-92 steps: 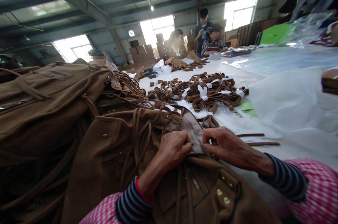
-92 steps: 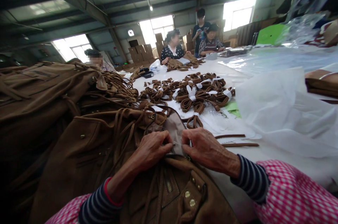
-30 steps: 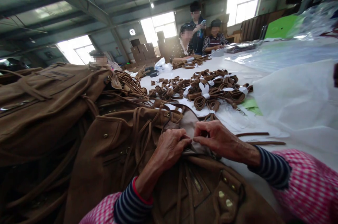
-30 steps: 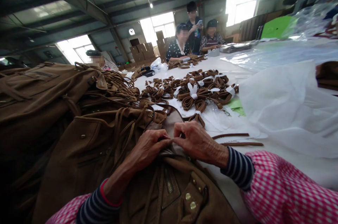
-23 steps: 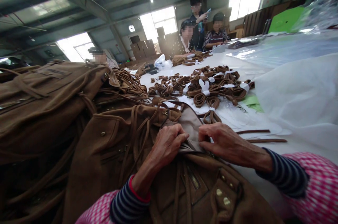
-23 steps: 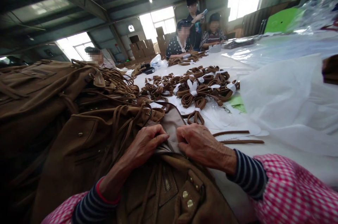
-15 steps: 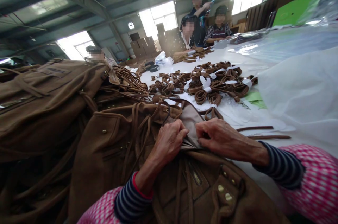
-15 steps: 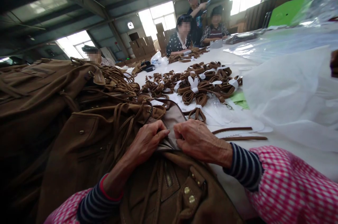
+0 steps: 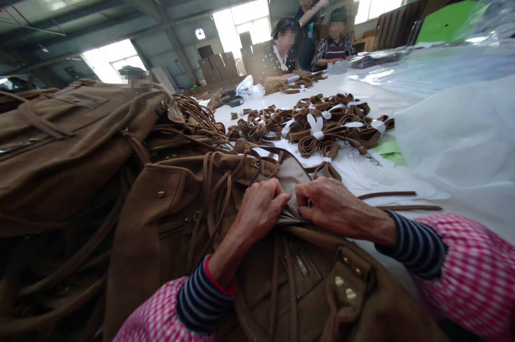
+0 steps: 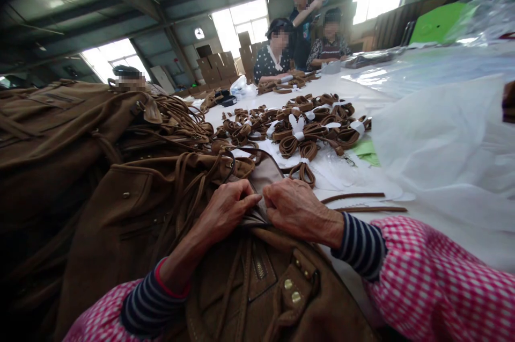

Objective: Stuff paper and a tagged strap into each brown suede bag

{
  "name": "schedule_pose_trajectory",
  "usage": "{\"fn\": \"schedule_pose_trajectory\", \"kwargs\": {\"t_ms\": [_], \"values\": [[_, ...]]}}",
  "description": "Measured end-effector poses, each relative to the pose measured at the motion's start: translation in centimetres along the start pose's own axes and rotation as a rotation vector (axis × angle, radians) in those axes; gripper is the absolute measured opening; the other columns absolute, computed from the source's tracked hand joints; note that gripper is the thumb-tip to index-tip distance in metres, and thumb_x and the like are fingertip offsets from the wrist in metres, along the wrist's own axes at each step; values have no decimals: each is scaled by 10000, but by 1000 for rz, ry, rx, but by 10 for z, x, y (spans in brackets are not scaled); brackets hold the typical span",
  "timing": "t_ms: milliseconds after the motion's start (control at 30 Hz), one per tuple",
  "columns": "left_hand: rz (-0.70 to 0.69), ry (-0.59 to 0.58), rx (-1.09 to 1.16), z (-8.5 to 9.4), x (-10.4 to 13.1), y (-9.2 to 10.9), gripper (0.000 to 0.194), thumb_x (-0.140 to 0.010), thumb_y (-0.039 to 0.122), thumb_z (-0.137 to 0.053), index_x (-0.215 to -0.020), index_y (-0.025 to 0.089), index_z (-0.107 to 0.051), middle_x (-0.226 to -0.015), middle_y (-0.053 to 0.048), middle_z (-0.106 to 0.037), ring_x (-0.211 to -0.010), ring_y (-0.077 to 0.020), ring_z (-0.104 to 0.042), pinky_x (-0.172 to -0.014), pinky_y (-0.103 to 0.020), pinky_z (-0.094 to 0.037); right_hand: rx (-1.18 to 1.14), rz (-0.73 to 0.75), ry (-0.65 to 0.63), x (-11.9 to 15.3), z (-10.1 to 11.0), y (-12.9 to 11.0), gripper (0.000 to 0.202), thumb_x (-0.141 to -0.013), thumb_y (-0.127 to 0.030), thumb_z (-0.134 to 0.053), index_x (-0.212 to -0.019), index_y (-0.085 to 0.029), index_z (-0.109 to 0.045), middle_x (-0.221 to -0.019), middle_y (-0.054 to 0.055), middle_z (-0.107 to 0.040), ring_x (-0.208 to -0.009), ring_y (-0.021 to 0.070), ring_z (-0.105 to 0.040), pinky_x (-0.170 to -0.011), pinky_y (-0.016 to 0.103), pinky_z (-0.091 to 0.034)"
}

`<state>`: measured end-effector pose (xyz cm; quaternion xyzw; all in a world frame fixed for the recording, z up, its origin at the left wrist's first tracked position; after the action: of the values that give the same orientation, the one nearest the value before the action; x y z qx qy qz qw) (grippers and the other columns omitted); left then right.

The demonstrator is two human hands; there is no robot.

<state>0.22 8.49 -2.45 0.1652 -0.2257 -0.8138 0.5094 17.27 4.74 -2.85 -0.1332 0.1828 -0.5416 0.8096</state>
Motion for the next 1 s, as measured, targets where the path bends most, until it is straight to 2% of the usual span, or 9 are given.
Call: {"fn": "schedule_pose_trajectory", "kwargs": {"t_ms": [167, 367, 567, 667, 733, 867, 1000], "values": [[35, -27, 14, 3, -1, 5, 242, -895, 319, -629, -694, 190, -589, -651, 28, -585, -644, -141, -524, -599, -268, -275, -3, 4, -9, -1, 1, -4, 117, -807, -144, -570, -697, -176, -595, -619, -10, -575, -600, 122, -509, -631, 267, -288], [14, -28, 12, 4, 1, 6, 220, -891, 290, -633, -699, 190, -593, -665, 29, -580, -667, -144, -531, -614, -266, -280, -76, -11, 10, -8, -1, -3, 126, -800, -153, -595, -676, -176, -600, -621, -15, -559, -606, 122, -493, -607, 266, -279], [9, -38, 36, 1, -2, 1, 217, -891, 315, -630, -713, 192, -628, -686, 19, -609, -703, -152, -556, -625, -265, -292, -427, -75, -75, -18, -13, 19, 227, -807, -283, -631, -614, -163, -620, -571, -25, -530, -567, 115, -466, -531, 244, -281], [8, -6, -1, -1, 2, 1, 216, -906, 307, -591, -727, 194, -636, -709, 7, -635, -722, -160, -579, -630, -266, -299, -536, -94, -36, -20, -24, 21, 184, -775, -265, -634, -630, -152, -643, -568, -30, -528, -572, 113, -456, -528, 240, -289], [60, 22, -55, -4, 7, -1, 205, -907, 277, -557, -736, 197, -636, -721, -2, -653, -731, -167, -601, -634, -273, -302, -619, -85, -1, -20, -31, 18, 126, -738, -229, -639, -639, -150, -643, -579, -38, -515, -588, 110, -438, -531, 233, -292], [142, 25, -120, -11, 6, -10, 134, -904, 290, -564, -848, 230, -670, -906, -21, -728, -941, -212, -650, -757, -297, -373, -785, -166, -6, -29, -46, 19, 72, -677, -224, -665, -710, -165, -641, -606, -47, -522, -589, 109, -425, -511, 223, -280], [161, 13, -153, -8, 3, -11, 105, -892, 278, -574, -920, 251, -672, -1033, -23, -735, -1066, -230, -635, -871, -316, -402, -748, -77, 33, -36, -43, 15, 110, -632, -203, -688, -649, -170, -585, -616, -47, -499, -615, 112, -419, -521, 223, -274]]}}
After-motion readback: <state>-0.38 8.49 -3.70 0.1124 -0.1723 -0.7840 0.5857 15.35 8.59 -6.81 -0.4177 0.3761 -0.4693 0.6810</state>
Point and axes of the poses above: each hand's wrist, its own x-axis away from the middle knuckle, its own z-axis out of the back of the hand, y = z × x, the point moved 2 cm from there along -x, towards the middle knuckle
